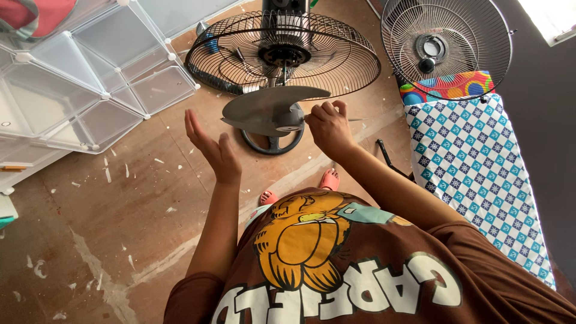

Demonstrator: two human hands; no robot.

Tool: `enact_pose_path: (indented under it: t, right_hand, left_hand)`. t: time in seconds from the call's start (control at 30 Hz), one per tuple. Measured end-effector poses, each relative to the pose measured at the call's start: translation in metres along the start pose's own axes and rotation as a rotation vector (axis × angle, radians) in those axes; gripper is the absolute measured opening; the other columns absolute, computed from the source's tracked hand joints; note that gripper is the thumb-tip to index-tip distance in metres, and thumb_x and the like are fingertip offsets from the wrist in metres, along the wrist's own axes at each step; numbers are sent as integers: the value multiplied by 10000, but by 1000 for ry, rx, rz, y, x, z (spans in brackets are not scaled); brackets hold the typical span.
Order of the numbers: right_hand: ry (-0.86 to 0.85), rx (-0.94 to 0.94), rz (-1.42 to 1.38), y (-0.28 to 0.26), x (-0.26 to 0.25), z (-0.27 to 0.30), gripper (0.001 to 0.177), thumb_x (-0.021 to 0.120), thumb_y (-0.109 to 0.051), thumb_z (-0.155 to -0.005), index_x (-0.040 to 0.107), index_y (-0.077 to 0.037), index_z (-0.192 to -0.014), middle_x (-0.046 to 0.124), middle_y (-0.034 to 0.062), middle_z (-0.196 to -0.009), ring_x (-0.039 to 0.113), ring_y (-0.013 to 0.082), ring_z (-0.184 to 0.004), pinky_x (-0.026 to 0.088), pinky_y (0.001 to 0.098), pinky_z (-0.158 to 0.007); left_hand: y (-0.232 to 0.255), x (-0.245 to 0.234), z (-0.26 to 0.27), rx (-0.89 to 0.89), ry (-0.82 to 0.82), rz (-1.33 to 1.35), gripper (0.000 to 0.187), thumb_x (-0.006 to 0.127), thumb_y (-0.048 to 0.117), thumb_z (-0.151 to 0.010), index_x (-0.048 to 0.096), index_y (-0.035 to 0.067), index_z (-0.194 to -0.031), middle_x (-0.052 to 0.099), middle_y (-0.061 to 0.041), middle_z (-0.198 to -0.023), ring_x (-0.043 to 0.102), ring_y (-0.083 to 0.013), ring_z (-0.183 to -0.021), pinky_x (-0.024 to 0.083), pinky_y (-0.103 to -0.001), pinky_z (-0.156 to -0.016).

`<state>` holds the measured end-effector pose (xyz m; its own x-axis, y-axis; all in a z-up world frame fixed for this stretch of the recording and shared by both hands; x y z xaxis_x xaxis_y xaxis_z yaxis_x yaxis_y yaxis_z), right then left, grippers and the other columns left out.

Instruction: The person disassembles a standing electric fan by removing the front grille, fan blades, and rear grille, then reassembles the components in reverse order. The person handles the fan parts by hand without using tools.

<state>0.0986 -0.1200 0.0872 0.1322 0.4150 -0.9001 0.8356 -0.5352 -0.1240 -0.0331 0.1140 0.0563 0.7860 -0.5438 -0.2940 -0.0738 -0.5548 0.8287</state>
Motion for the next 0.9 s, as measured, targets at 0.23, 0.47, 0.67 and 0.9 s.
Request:
enact_pose_path:
  t: [0.23,0.47,0.67,0.9]
  right_hand:
    - [41,-20,-8,-10,-8,11,69,684,-126,-961,750,-126,-981,590,-18,-927,551,180,-970,324,426,-1044]
    - [57,45,-73,-14,-17,19,34,722,-148,-974,751,-141,-989,596,-21,-935,556,182,-966,327,425,-1036]
    - [147,114,-133,-12,-46,34,96,747,-102,-902,761,-149,-984,606,-12,-919,558,208,-941,335,432,-984]
    - [204,189,-154,-2,-78,59,81,782,-121,-927,767,-155,-999,613,-19,-914,543,211,-934,340,425,-951]
  left_hand:
    - [-134,3,41,-399,-26,103,631,474,142,-1009,299,-8,-1597,246,-213,-1672,248,-342,-1564,249,-440,-1265]
    - [-174,7,56,-532,-77,352,576,523,72,-970,434,12,-1537,441,-177,-1605,408,-280,-1509,329,-384,-1216]
    - [-149,8,43,-440,-187,264,495,584,36,-983,538,39,-1475,548,-134,-1537,504,-244,-1442,354,-365,-1230]
    - [-68,21,36,-289,-295,92,560,580,22,-959,491,60,-1511,502,-114,-1570,439,-294,-1473,336,-407,-1224]
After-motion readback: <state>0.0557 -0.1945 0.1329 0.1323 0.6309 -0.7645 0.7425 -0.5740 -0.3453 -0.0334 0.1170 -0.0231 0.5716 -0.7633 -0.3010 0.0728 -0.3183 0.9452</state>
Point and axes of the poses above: each hand's wrist, its own z-axis away from the middle knuckle, its own x-axis out of the palm, y = z × x, the point moved 10 cm from there along -z, towards the middle knuckle
